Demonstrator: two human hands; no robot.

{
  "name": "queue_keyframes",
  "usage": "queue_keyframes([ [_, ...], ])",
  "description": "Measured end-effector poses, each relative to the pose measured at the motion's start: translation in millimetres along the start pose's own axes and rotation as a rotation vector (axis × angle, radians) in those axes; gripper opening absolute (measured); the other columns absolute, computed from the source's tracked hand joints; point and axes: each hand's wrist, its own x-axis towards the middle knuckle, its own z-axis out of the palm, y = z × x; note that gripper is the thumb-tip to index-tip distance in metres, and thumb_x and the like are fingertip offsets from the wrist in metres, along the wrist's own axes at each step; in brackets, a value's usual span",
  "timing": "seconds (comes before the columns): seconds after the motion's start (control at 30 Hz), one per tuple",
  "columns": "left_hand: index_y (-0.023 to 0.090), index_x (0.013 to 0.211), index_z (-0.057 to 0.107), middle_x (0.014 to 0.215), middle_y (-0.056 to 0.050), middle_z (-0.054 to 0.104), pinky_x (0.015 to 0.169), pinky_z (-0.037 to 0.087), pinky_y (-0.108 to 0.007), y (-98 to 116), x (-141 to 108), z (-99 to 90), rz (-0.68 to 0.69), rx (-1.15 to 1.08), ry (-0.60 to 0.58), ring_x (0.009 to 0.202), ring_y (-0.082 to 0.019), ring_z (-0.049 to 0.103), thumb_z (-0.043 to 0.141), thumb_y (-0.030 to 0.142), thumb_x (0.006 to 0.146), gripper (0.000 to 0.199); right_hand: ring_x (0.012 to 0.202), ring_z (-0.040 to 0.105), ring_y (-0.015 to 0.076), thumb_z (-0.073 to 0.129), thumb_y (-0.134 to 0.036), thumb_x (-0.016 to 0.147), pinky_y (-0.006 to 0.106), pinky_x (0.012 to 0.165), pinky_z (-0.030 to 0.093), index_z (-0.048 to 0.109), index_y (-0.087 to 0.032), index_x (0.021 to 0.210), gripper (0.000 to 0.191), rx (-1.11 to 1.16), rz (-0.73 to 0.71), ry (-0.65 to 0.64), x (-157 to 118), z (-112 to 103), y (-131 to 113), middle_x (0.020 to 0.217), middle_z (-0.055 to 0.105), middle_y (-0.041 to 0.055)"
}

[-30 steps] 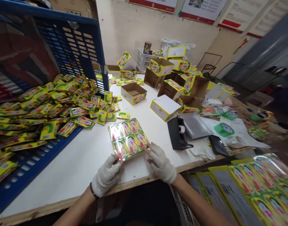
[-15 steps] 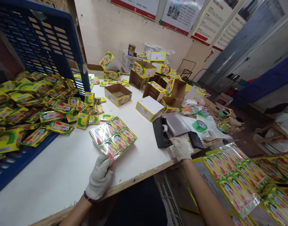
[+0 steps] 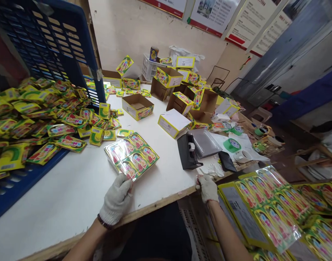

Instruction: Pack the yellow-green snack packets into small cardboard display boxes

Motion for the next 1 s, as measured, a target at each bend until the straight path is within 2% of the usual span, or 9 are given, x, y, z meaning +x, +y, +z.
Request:
queue_keyframes([
  [0.17, 0.018, 0.065, 0.055, 0.075, -0.002, 0.047, 0.058, 0.039, -0.023, -1, -8, 0.6, -0.032, 0.062, -0.084, 0.067, -0.013, 0.044, 0.044, 0.003, 0.076, 0.022, 0.042, 0.042, 0.0099, 0.072, -0.06, 0.061, 0.025, 0.043, 0.036, 0.049, -0.021, 0.059, 0.045, 0.066, 0.083, -0.302, -39, 25, -18, 0.049, 0.049, -0.0036],
  [0.3, 0.018, 0.071, 0.059, 0.08, -0.004, 0.051, 0.062, 0.044, -0.023, 0, -12, 1.2, -0.059, 0.095, -0.135, 0.073, -0.014, 0.049, 0.043, 0.004, 0.076, 0.023, 0.051, 0.048, 0.01, 0.07, -0.059, 0.071, 0.023, 0.049, 0.039, 0.055, -0.019, 0.067, 0.042, 0.154, 0.048, -0.655, -83, 90, -40, 0.057, 0.055, -0.0027],
  [0.4, 0.019, 0.081, 0.06, 0.086, -0.004, 0.056, 0.068, 0.049, -0.023, -2, -15, 5.0, -0.025, 0.096, -0.055, 0.08, -0.015, 0.055, 0.044, 0.004, 0.079, 0.023, 0.048, 0.048, 0.0099, 0.069, -0.058, 0.072, 0.023, 0.047, 0.038, 0.056, -0.02, 0.068, 0.041, 0.19, 0.05, -0.806, -99, 138, -48, 0.056, 0.057, -0.003],
  [0.53, 0.02, 0.112, 0.056, 0.104, -0.008, 0.06, 0.083, 0.052, -0.028, -1, -19, 7.0, 0.03, 0.155, 0.099, 0.099, -0.019, 0.059, 0.046, 0.005, 0.082, 0.035, 0.046, 0.047, 0.0094, 0.069, -0.057, 0.07, 0.022, 0.047, 0.036, 0.054, -0.019, 0.062, 0.042, 0.224, 0.05, -0.831, -98, 168, -40, 0.05, 0.054, -0.0037],
  [0.63, 0.02, 0.125, 0.052, 0.1, -0.008, 0.059, 0.067, 0.05, -0.026, 8, -14, -0.3, -0.041, 0.214, -0.137, 0.087, -0.018, 0.06, 0.043, 0.006, 0.082, 0.046, 0.047, 0.047, 0.0093, 0.07, -0.054, 0.069, 0.022, 0.047, 0.036, 0.054, -0.019, 0.062, 0.039, 0.249, 0.075, -0.839, -95, 172, -30, 0.052, 0.055, -0.003],
  [0.7, 0.021, 0.119, 0.059, 0.092, -0.006, 0.058, 0.057, 0.045, -0.026, 17, -5, -6.2, -0.142, 0.286, -0.324, 0.074, -0.017, 0.057, 0.042, 0.012, 0.085, 0.038, 0.047, 0.046, 0.0092, 0.068, -0.054, 0.07, 0.021, 0.046, 0.036, 0.054, -0.019, 0.063, 0.038, 0.271, 0.107, -0.838, -96, 172, -26, 0.053, 0.054, -0.0029],
  [0.77, 0.022, 0.104, 0.065, 0.088, -0.005, 0.057, 0.056, 0.041, -0.026, 26, 5, -9.1, -0.257, 0.325, -0.419, 0.07, -0.016, 0.056, 0.044, 0.024, 0.091, 0.025, 0.049, 0.048, 0.0099, 0.067, -0.054, 0.071, 0.021, 0.046, 0.038, 0.055, -0.02, 0.065, 0.037, 0.293, 0.144, -0.84, -100, 173, -23, 0.056, 0.055, -0.0023],
  [0.9, 0.022, 0.08, 0.066, 0.084, -0.004, 0.057, 0.056, 0.036, -0.027, 35, 21, -2.2, -0.421, 0.372, -0.439, 0.071, -0.016, 0.056, 0.047, 0.036, 0.094, 0.027, 0.055, 0.057, 0.0144, 0.069, -0.054, 0.068, 0.026, 0.048, 0.046, 0.06, -0.021, 0.075, 0.035, 0.269, 0.212, -0.841, -107, 172, -17, 0.065, 0.06, 0.0007],
  [1.0, 0.022, 0.082, 0.067, 0.083, -0.005, 0.057, 0.055, 0.036, -0.028, 35, 19, 5.8, -0.462, 0.414, -0.429, 0.069, -0.017, 0.055, 0.046, 0.025, 0.091, 0.023, 0.055, 0.06, 0.0178, 0.064, -0.06, 0.069, 0.029, 0.047, 0.048, 0.06, -0.02, 0.085, 0.043, 0.16, 0.162, -0.653, -96, 165, -15, 0.067, 0.061, 0.0024],
])
